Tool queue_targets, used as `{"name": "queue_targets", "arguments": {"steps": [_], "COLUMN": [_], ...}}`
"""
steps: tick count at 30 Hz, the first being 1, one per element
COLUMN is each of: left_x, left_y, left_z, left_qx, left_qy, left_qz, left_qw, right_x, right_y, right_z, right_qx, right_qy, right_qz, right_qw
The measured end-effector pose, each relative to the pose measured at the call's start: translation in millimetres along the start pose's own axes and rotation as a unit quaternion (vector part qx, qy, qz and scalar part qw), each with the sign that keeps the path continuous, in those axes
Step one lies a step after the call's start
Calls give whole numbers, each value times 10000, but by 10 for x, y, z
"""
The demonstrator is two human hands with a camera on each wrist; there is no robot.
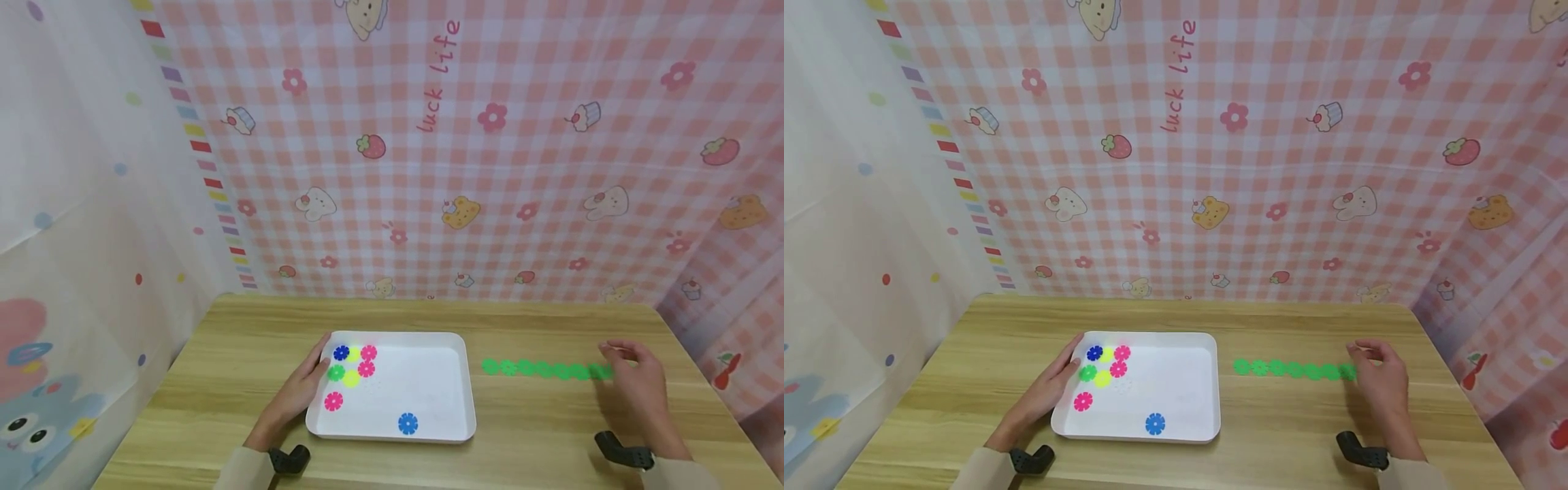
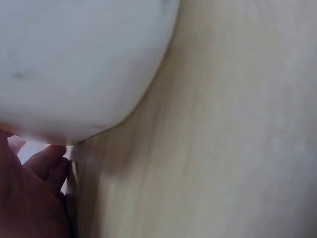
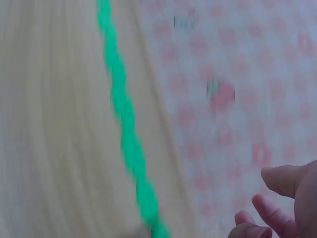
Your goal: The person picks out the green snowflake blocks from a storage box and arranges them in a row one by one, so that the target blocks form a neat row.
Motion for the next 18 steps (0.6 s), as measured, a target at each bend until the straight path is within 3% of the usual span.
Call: {"name": "queue_targets", "arguments": {"steps": [6,13,18], "left_x": [-122,77,113], "left_y": [72,-29,-50], "left_z": [-39,13,17], "left_qx": [36,-1,-13], "left_qy": [63,2,46], "left_qz": [39,-66,-80], "left_qw": [10000,10000,10000], "right_x": [475,1030,1413], "right_y": [185,433,697], "right_z": [-283,-692,-1056], "right_qx": [508,1177,1550], "right_qy": [-292,-745,-1043], "right_qz": [551,934,974], "right_qw": [9968,9858,9776]}}
Point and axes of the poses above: each hand's wrist, its own y-axis away from the middle knuckle, its own z-axis out of the back of the hand, x = y × z, the point moved 1 cm from there along -y, towards the middle knuckle, and after that the axes turned 13 degrees about y, right-handed, at the moved point
